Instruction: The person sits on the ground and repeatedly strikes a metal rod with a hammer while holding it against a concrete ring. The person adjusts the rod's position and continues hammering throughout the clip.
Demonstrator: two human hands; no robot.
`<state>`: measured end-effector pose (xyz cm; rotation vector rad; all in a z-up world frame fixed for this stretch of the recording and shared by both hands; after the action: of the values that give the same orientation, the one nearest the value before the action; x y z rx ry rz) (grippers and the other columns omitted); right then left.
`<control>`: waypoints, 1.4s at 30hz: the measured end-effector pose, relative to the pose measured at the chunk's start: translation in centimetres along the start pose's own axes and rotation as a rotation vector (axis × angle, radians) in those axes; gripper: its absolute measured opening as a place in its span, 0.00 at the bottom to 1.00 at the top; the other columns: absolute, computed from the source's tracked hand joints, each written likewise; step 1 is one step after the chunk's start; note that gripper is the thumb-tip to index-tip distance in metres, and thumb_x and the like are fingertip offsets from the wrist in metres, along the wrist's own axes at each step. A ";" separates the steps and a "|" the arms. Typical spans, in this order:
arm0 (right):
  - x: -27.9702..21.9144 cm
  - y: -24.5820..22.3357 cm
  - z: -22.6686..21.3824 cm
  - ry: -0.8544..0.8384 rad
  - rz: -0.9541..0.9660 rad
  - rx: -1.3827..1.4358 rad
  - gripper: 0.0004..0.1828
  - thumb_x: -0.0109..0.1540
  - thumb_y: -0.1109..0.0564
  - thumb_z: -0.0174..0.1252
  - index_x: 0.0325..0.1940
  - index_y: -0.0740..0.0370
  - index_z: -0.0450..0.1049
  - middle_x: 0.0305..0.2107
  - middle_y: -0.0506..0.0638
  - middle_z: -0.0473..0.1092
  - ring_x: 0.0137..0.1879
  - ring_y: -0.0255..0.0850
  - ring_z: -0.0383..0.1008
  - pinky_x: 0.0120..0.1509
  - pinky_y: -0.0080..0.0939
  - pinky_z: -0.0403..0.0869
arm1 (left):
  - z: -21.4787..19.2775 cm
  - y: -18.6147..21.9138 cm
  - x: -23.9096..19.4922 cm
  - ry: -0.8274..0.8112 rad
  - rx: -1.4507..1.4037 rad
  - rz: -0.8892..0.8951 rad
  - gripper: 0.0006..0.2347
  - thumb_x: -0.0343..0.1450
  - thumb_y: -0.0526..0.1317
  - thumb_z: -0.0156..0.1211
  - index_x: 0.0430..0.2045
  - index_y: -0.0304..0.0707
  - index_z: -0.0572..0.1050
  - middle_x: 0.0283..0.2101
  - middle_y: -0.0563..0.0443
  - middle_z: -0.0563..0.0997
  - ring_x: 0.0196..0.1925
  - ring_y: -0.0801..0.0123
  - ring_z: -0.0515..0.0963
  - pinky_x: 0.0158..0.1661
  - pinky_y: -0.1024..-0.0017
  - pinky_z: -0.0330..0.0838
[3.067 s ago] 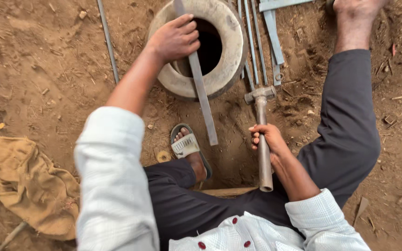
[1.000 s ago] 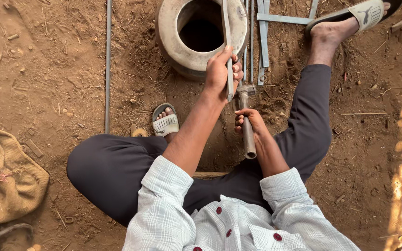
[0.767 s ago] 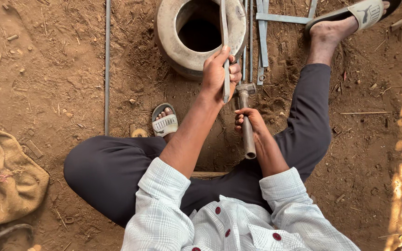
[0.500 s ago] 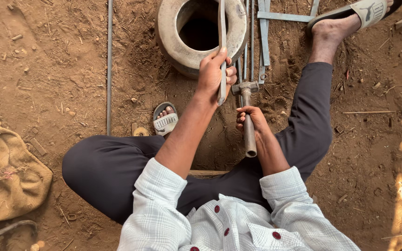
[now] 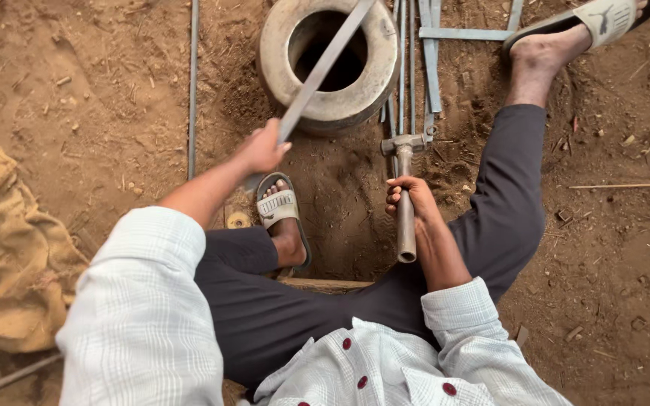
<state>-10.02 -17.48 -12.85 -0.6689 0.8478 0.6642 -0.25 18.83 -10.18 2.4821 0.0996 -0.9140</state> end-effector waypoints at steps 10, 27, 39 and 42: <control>-0.8 -0.6 -0.6 0.003 -0.171 -0.107 0.11 0.61 0.64 0.60 0.36 0.62 0.62 0.18 0.43 0.65 0.20 0.32 0.69 0.24 0.39 0.74 | -0.6 -2.9 0.7 -0.052 0.036 0.091 0.17 0.73 0.46 0.61 0.46 0.34 0.66 0.44 0.32 0.80 0.47 0.46 0.82 0.48 0.51 0.75; -7.1 -5.4 10.8 -0.079 -0.988 -0.954 0.14 0.63 0.64 0.61 0.45 0.62 0.61 0.22 0.46 0.65 0.21 0.35 0.70 0.22 0.35 0.75 | -2.6 0.2 2.4 0.026 -0.021 -0.044 0.18 0.69 0.46 0.63 0.48 0.40 0.66 0.45 0.39 0.76 0.47 0.50 0.81 0.43 0.51 0.76; -0.1 -10.1 15.1 0.308 -0.862 -1.305 0.11 0.58 0.70 0.55 0.40 0.61 0.65 0.26 0.47 0.65 0.25 0.35 0.69 0.22 0.35 0.72 | -2.2 0.4 3.9 0.286 0.177 0.017 0.13 0.68 0.36 0.60 0.45 0.33 0.71 0.44 0.35 0.82 0.47 0.47 0.84 0.45 0.52 0.78; -4.0 -9.0 15.5 0.092 -0.993 -1.181 0.08 0.61 0.70 0.53 0.41 0.62 0.64 0.26 0.46 0.67 0.24 0.34 0.70 0.23 0.34 0.73 | -2.1 -0.1 4.1 0.278 0.180 0.041 0.14 0.68 0.38 0.63 0.44 0.33 0.71 0.43 0.36 0.83 0.49 0.45 0.83 0.45 0.51 0.78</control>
<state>1.63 -12.36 0.43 -2.0123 0.0272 0.1403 4.15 19.55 -11.38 2.7561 0.0606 -0.5791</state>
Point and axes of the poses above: each hand's wrist, its own x-axis towards the middle knuckle, its own z-axis out of the palm, y = z × x, the point moved 2 cm from there along x, towards the middle knuckle
